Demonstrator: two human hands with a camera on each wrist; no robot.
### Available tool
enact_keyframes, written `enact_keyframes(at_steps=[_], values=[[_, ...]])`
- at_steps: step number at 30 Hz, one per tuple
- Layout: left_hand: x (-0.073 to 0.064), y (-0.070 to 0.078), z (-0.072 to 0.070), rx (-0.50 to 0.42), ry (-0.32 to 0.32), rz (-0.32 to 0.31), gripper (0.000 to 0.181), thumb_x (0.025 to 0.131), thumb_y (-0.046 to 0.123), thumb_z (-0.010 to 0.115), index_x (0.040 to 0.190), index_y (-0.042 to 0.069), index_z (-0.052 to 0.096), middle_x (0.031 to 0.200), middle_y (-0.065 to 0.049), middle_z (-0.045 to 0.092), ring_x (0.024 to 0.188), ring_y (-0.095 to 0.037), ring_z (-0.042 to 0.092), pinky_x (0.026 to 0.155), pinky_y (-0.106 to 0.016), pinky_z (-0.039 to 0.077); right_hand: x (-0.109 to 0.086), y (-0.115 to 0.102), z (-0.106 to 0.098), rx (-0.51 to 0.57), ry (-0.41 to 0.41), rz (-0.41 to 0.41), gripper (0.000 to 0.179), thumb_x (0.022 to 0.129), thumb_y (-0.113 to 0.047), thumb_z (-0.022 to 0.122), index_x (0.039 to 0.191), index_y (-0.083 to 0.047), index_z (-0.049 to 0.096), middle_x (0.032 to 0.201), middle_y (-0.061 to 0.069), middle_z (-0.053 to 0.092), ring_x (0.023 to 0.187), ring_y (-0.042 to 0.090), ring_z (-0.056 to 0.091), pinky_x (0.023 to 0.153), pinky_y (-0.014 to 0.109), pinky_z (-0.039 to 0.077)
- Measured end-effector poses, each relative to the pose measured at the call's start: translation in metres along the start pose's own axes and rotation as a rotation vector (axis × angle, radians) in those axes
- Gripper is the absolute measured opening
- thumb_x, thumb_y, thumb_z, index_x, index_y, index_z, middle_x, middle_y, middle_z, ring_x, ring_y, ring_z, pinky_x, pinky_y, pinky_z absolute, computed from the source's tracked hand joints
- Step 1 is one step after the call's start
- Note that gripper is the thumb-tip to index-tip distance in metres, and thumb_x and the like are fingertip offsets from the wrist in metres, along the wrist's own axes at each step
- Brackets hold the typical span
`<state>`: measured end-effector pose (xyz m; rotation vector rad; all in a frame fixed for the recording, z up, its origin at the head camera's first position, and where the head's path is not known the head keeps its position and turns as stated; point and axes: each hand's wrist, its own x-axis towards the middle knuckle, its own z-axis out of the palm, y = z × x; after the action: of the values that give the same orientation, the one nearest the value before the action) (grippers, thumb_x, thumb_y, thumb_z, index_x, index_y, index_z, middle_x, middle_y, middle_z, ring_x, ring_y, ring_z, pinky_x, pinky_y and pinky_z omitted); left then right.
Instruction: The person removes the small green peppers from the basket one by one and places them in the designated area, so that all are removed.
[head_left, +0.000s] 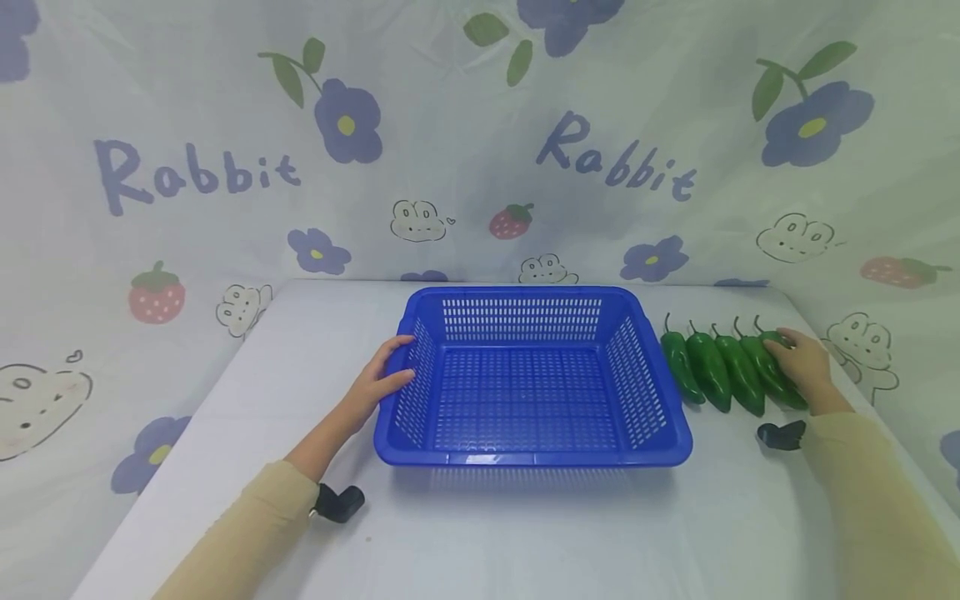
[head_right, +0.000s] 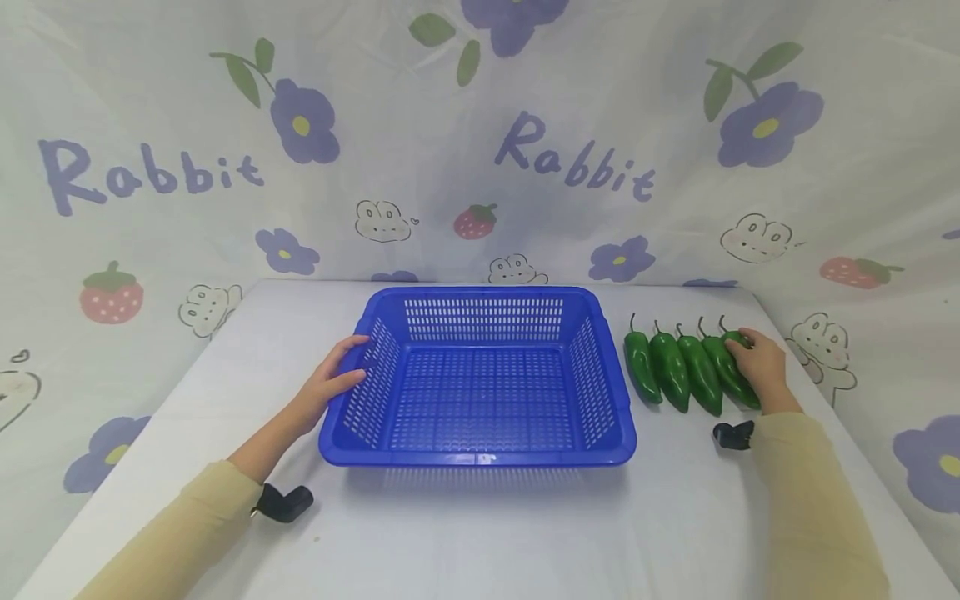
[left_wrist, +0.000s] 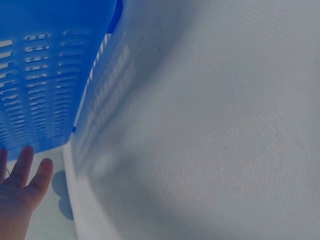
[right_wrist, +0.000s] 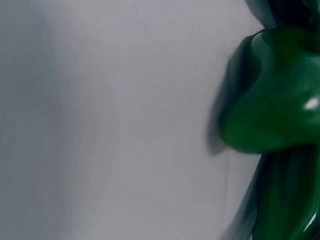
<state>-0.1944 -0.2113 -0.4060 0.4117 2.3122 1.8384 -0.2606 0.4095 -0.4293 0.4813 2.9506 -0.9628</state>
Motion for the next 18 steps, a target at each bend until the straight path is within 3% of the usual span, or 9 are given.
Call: enact_keyframes(at_steps=[7,13,18], values=[[0.001,0.002,0.001,0.018,0.013,0.020,0.061,0.091,0.017,0.046,0.145,0.010,0.018,0.149,-0.023,0.015,0.134,-0.042,0.020,0.106,-0.059,0.020,-0.009,-0.003,-0.005,-0.020,0.063,-0.035,0.064,0.096,-0.037,0.035,0.138,0.010,0.021,0.137,0.039,0.022,0.124,0.056,0.022,0.098,0.065,0.023],[-0.007,0.006,0.000,0.108,0.130,-0.021,0.058,0.097,0.026,0.038,0.147,0.011,0.013,0.146,-0.025,0.021,0.129,-0.044,0.031,0.103,-0.059,0.028,-0.023,-0.021,-0.013,-0.006,0.151,-0.158,0.066,0.096,-0.039,0.039,0.138,0.008,0.023,0.138,0.038,0.022,0.127,0.055,0.019,0.101,0.065,0.017],[-0.024,0.005,-0.004,0.259,0.210,-0.083,0.058,0.099,0.033,0.031,0.147,0.009,0.010,0.145,-0.025,0.026,0.130,-0.044,0.030,0.104,-0.058,0.027,-0.046,-0.041,-0.014,-0.012,0.203,-0.296,0.065,0.094,-0.037,0.046,0.136,0.008,0.029,0.137,0.037,0.027,0.127,0.053,0.021,0.103,0.064,0.016]])
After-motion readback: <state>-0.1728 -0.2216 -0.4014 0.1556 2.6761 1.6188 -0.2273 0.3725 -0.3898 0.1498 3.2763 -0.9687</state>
